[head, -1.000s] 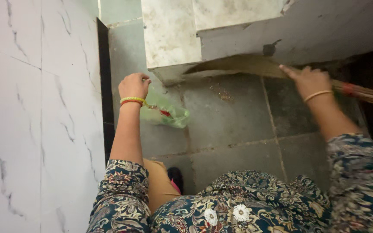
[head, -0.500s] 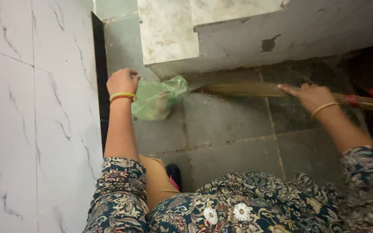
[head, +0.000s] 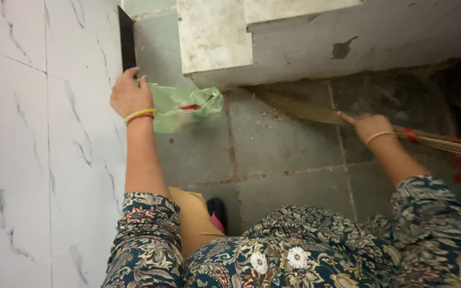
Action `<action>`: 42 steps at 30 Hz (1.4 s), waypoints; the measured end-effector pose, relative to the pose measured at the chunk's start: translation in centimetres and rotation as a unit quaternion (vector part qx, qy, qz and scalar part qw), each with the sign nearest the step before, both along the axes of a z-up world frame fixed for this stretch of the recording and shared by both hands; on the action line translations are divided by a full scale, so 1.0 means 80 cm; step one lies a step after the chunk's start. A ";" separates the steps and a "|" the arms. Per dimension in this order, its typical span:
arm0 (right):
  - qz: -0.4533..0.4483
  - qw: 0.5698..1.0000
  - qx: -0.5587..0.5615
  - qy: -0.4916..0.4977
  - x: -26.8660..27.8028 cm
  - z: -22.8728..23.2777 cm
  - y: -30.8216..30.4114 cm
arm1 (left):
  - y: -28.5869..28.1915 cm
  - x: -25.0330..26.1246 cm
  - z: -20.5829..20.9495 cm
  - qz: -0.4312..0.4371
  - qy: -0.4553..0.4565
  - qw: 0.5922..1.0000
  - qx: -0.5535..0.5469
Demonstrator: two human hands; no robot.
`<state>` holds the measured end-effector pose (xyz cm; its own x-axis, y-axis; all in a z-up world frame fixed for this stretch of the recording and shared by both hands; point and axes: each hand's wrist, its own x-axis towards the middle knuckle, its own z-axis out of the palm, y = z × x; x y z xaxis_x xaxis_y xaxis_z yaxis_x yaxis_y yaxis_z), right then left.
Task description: The person sweeps debris from a tiled floor using a long-handled broom, gathers the waste into a pile, and then picks up the debris by hand, placing it into a green plastic bag. Finally, the person walks to a bathroom and washes their hands in a small sink.
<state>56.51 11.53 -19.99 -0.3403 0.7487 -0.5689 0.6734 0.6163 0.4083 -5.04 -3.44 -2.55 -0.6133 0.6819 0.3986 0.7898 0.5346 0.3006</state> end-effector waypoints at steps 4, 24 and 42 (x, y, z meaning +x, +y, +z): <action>0.053 0.998 -0.024 0.001 0.026 0.034 -0.016 | -0.004 -0.011 0.002 0.023 -0.004 1.000 0.021; 0.128 0.986 0.028 0.102 -0.263 0.036 0.005 | -0.020 -0.040 0.009 0.083 -0.029 0.996 0.016; 0.024 0.991 -0.061 0.113 -0.120 0.116 0.018 | -0.017 -0.048 0.000 0.090 0.008 0.996 -0.003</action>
